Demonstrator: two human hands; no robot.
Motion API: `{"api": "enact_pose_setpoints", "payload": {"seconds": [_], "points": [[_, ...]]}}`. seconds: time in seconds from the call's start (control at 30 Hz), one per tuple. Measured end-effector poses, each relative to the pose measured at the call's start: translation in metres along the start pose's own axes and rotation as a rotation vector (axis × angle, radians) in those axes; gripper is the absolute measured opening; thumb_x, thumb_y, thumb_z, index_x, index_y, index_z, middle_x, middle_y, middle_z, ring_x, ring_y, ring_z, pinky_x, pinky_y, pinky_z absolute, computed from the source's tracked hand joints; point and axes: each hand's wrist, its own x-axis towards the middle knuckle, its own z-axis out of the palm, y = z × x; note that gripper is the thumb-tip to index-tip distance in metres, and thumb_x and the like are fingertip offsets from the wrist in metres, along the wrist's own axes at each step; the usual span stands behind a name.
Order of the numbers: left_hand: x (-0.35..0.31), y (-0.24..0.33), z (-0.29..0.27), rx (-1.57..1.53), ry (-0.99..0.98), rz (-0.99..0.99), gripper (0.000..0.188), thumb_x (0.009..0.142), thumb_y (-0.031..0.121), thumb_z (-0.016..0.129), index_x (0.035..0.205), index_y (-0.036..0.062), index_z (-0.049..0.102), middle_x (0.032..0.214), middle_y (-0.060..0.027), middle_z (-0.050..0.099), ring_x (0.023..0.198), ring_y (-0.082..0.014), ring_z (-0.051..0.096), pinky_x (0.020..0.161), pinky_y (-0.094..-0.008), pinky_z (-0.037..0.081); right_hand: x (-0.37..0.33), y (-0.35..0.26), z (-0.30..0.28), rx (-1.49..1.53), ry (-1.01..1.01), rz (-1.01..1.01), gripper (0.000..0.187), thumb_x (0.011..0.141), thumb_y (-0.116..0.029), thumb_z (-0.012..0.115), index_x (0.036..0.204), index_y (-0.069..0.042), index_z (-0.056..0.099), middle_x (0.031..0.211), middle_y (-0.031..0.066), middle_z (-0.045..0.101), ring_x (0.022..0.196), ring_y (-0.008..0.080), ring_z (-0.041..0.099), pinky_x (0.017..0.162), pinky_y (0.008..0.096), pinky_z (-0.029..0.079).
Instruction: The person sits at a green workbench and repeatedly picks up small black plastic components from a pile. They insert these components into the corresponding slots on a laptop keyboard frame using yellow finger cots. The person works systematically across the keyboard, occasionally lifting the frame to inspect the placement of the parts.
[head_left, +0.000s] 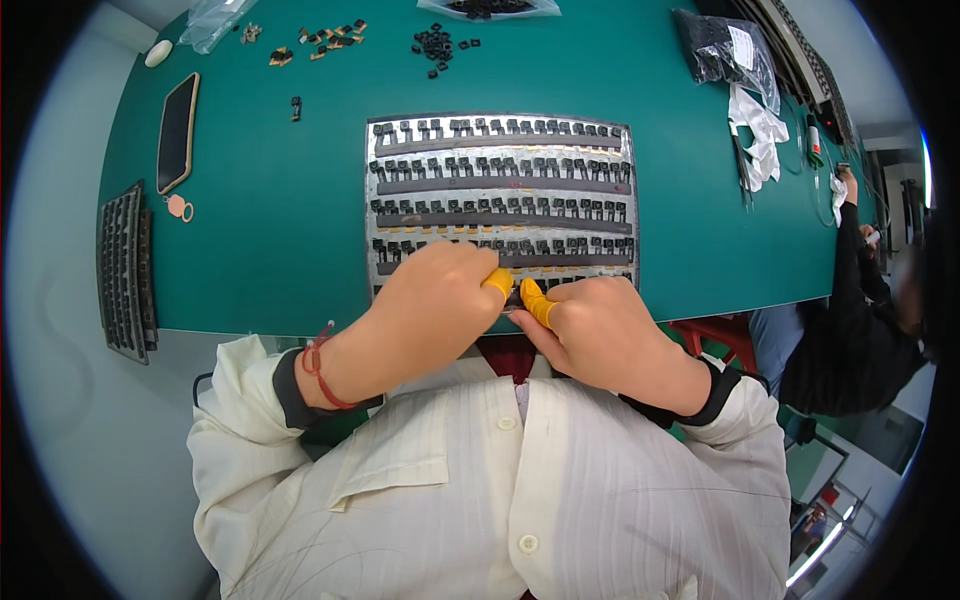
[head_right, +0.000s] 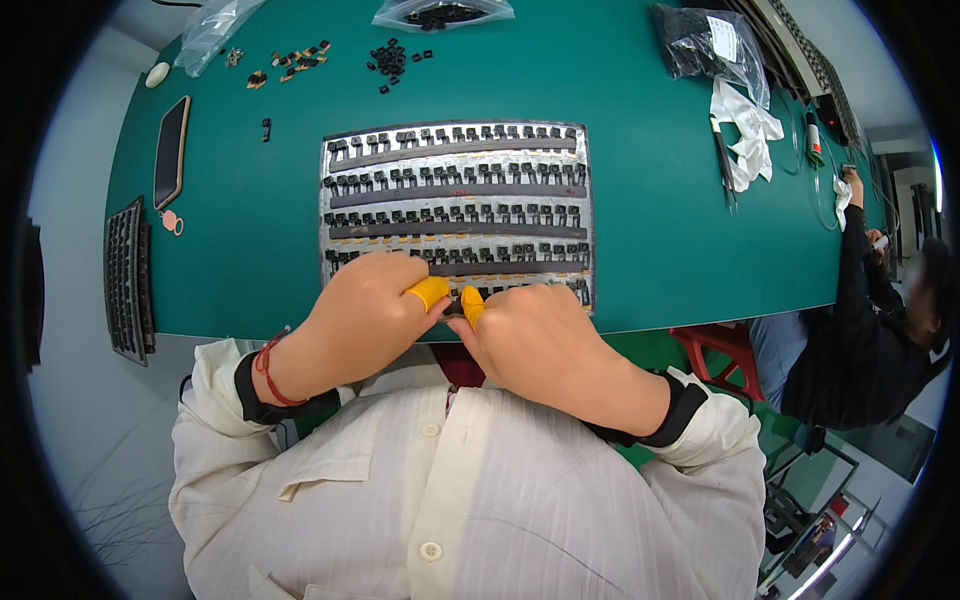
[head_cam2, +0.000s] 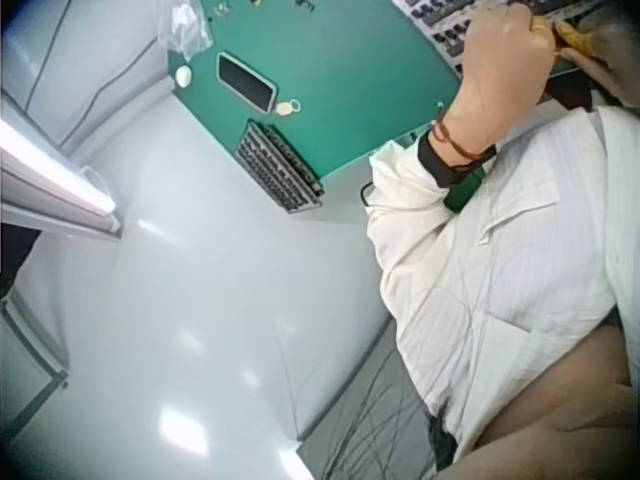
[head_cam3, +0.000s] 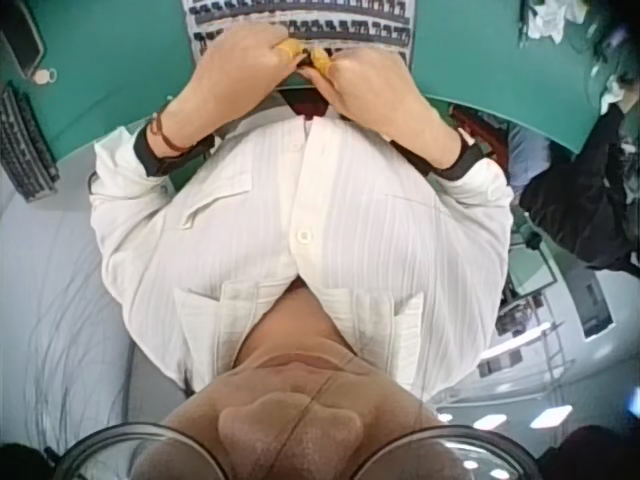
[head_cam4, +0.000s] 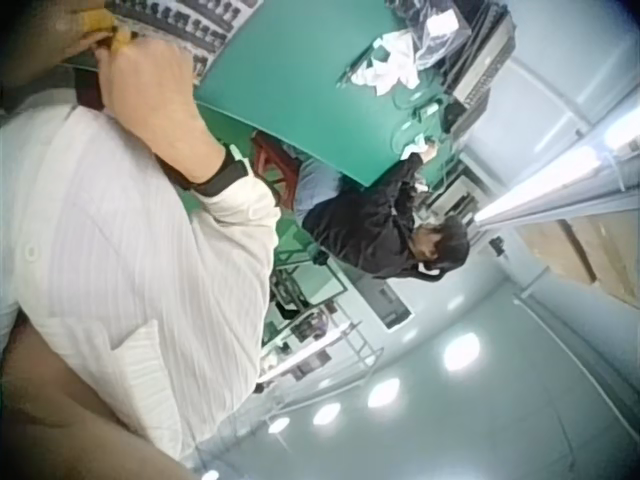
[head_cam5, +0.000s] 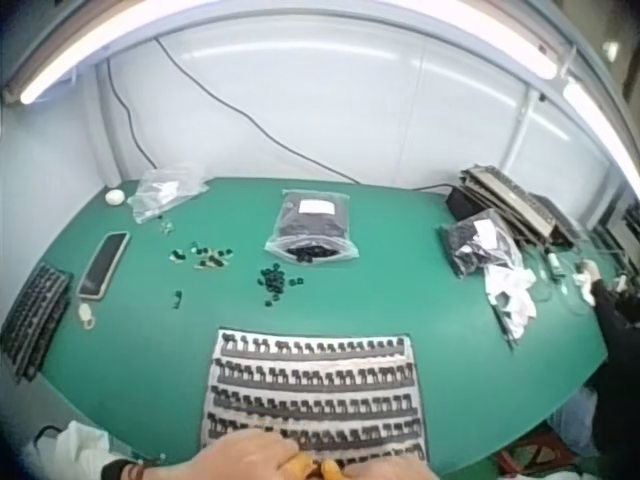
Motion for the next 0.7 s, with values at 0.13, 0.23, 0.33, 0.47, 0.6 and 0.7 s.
{"api": "enact_pose_setpoints", "payload": {"seconds": [0.13, 0.23, 0.33, 0.47, 0.6, 0.7], "points": [[-0.010, 0.017, -0.004, 0.069, -0.070, 0.016, 0.022, 0.082, 0.019, 0.072, 0.073, 0.0003, 0.066, 0.069, -0.0108, 0.056, 0.063, -0.0284, 0.059, 0.057, -0.0401, 0.046, 0.015, 0.004, -0.027, 0.096, -0.093, -0.039, 0.041, 0.087, -0.025, 0.069, 0.059, 0.004, 0.062, 0.056, 0.0201, 0.057, 0.050, 0.0390, 0.056, 0.051, 0.0460, 0.047], [-0.009, 0.025, -0.005, 0.096, -0.150, 0.022, 0.027, 0.084, 0.021, 0.071, 0.069, -0.0008, 0.067, 0.065, -0.0109, 0.056, 0.060, -0.0273, 0.060, 0.055, -0.0391, 0.047, 0.050, 0.035, -0.054, 0.177, -0.159, -0.167, 0.024, 0.084, -0.018, 0.071, 0.080, 0.005, 0.070, 0.064, 0.0223, 0.061, 0.057, 0.0374, 0.061, 0.056, 0.0421, 0.049], [-0.008, 0.029, -0.006, 0.120, -0.219, 0.027, 0.029, 0.085, 0.021, 0.068, 0.066, -0.0005, 0.068, 0.064, -0.0116, 0.057, 0.059, -0.0268, 0.061, 0.055, -0.0374, 0.049, 0.107, 0.050, -0.073, 0.177, 0.132, -0.144, 0.020, 0.082, -0.012, 0.072, 0.093, 0.005, 0.072, 0.076, 0.0220, 0.068, 0.066, 0.0325, 0.067, 0.064, 0.0372, 0.054], [-0.002, 0.028, -0.013, 0.083, -0.268, 0.058, 0.022, 0.082, 0.016, 0.067, 0.066, 0.0005, 0.068, 0.065, -0.0138, 0.061, 0.059, -0.0279, 0.063, 0.054, -0.0373, 0.050, 0.173, 0.057, -0.074, 0.135, 0.335, -0.147, 0.021, 0.079, -0.009, 0.072, 0.095, 0.005, 0.073, 0.088, 0.0226, 0.071, 0.079, 0.0329, 0.071, 0.074, 0.0375, 0.056], [0.003, 0.021, -0.021, -0.024, -0.292, 0.057, 0.011, 0.070, 0.011, 0.068, 0.064, 0.0010, 0.067, 0.066, -0.0156, 0.063, 0.061, -0.0284, 0.066, 0.054, -0.0371, 0.051, 0.204, 0.058, -0.058, 0.053, 0.362, -0.181, 0.017, 0.077, -0.006, 0.072, 0.091, 0.006, 0.072, 0.085, 0.0235, 0.070, 0.079, 0.0349, 0.071, 0.074, 0.0396, 0.057], [0.002, 0.024, -0.020, 0.018, -0.275, 0.035, 0.009, 0.064, 0.010, 0.067, 0.064, 0.0011, 0.066, 0.066, -0.0152, 0.063, 0.061, -0.0280, 0.066, 0.055, -0.0374, 0.052, 0.209, 0.061, -0.055, 0.037, 0.335, -0.206, 0.014, 0.077, -0.004, 0.069, 0.087, 0.006, 0.071, 0.077, 0.0230, 0.069, 0.074, 0.0350, 0.070, 0.071, 0.0396, 0.057]]}}
